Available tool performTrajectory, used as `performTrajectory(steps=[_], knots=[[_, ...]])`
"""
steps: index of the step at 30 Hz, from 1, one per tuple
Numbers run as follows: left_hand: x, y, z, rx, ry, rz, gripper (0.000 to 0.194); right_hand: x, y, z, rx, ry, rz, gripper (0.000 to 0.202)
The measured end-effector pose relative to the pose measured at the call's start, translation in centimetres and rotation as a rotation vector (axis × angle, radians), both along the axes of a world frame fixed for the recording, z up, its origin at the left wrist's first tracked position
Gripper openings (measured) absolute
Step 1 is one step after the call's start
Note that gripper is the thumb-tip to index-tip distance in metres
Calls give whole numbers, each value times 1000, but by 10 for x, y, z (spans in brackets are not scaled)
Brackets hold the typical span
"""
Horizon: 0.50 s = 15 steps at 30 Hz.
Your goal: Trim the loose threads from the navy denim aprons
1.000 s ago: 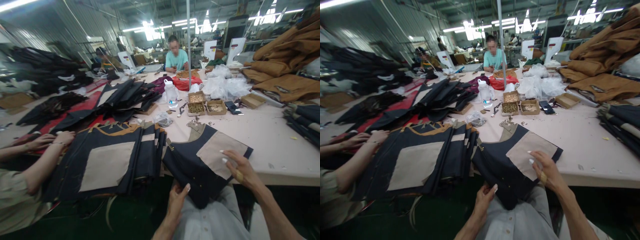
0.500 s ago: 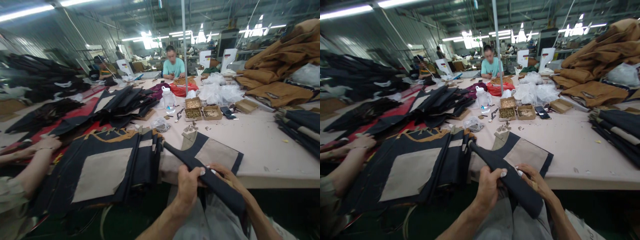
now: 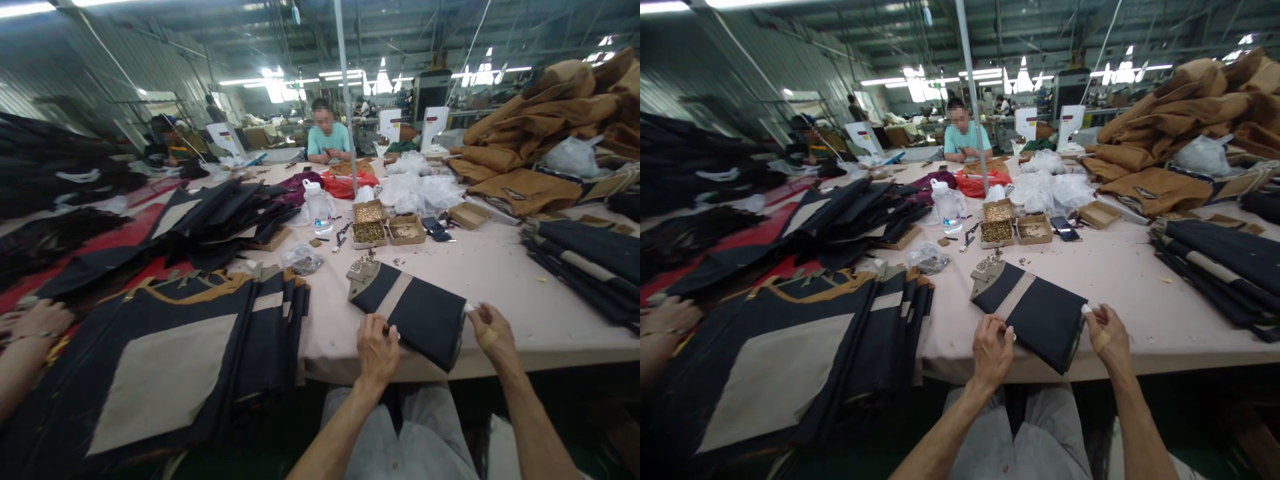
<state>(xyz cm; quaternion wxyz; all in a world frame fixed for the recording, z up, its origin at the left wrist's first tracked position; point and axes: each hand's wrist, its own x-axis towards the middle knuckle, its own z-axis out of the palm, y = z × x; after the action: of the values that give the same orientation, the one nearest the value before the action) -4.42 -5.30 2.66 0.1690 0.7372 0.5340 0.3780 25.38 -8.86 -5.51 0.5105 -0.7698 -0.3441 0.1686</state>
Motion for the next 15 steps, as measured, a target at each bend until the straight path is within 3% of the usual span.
performTrajectory(steps=[4, 7, 11, 15], knots=[[-7, 13, -18, 22, 73, 5, 20, -7, 31, 9, -126, -220, 122, 85], [-14, 28, -25, 18, 56, 94, 27, -5, 44, 18, -234, -348, 145, 77], [-22, 49, -36, -83, -49, 298, 37, -6, 46, 32, -364, -114, 355, 55], [-31, 62, -41, -181, -167, 276, 41, -28, 35, 56, -191, 168, 417, 47]])
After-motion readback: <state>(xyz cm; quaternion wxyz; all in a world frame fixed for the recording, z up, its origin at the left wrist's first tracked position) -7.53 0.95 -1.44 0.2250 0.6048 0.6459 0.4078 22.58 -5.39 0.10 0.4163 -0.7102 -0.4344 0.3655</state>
